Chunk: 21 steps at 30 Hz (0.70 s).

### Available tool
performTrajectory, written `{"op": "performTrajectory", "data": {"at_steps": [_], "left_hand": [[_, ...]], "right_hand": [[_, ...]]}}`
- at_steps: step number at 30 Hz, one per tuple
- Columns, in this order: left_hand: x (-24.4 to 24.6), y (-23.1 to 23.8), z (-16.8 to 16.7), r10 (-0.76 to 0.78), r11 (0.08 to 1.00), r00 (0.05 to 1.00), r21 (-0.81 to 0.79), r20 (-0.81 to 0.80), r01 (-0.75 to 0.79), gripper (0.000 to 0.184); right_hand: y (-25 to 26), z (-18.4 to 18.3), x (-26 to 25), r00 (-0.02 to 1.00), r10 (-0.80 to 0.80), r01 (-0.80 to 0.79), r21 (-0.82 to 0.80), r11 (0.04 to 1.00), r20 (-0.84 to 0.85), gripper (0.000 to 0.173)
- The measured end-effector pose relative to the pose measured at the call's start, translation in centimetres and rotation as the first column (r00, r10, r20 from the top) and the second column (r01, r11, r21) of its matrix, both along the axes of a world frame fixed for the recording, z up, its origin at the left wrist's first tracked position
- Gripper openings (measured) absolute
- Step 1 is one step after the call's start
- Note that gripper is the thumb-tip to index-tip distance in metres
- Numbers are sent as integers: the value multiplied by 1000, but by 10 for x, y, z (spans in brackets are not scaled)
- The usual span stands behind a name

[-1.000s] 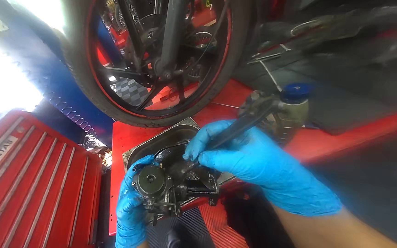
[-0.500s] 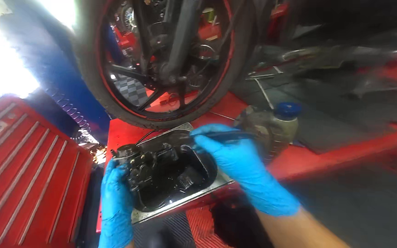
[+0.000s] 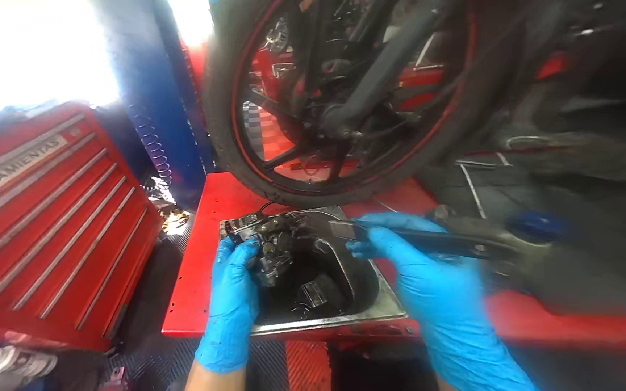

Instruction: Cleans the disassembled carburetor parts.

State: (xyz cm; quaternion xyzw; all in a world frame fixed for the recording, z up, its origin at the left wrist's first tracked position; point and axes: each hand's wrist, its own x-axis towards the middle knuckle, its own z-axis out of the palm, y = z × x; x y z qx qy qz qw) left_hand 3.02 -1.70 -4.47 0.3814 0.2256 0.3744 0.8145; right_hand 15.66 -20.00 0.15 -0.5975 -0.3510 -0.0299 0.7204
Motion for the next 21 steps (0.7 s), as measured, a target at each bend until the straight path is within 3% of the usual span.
{"op": "performTrajectory", "data": {"at_steps": [3,6,8,11,14,17,19,21], "left_hand": [[-1,3,0,31,999,999,-16,-18,-31,31],[-3,9,2,58,998,997,-37,-50,-60,29],[-2,11,3,65,996,996,-48,-62,-68,28],[-2,14,9,97,994,993,-53,-62,-100,24],[0,14,11,77,997,996,-19,-49,-78,17],[8,18,5,56,998,998,-9,-25,-57,17],[12,15,6,85,996,996,1,-29,-85,17],[16,10,10,119,993,992,0,-31,-119,16]], "right_hand": [[-2,-13,9,999,-20,10,-240,971,-42,15],[3,-34,18,957,9,-156,-489,858,-289,11],[6,-45,21,909,-4,-233,-513,826,-417,9],[1,-44,25,902,1,-248,-519,818,-431,8],[-22,-35,32,891,5,-217,-414,884,-455,15],[-57,-44,42,822,78,-178,-125,976,-564,30],[-75,-56,36,745,149,-97,117,988,-650,49],[-87,-60,27,574,218,129,350,928,-789,86]]}}
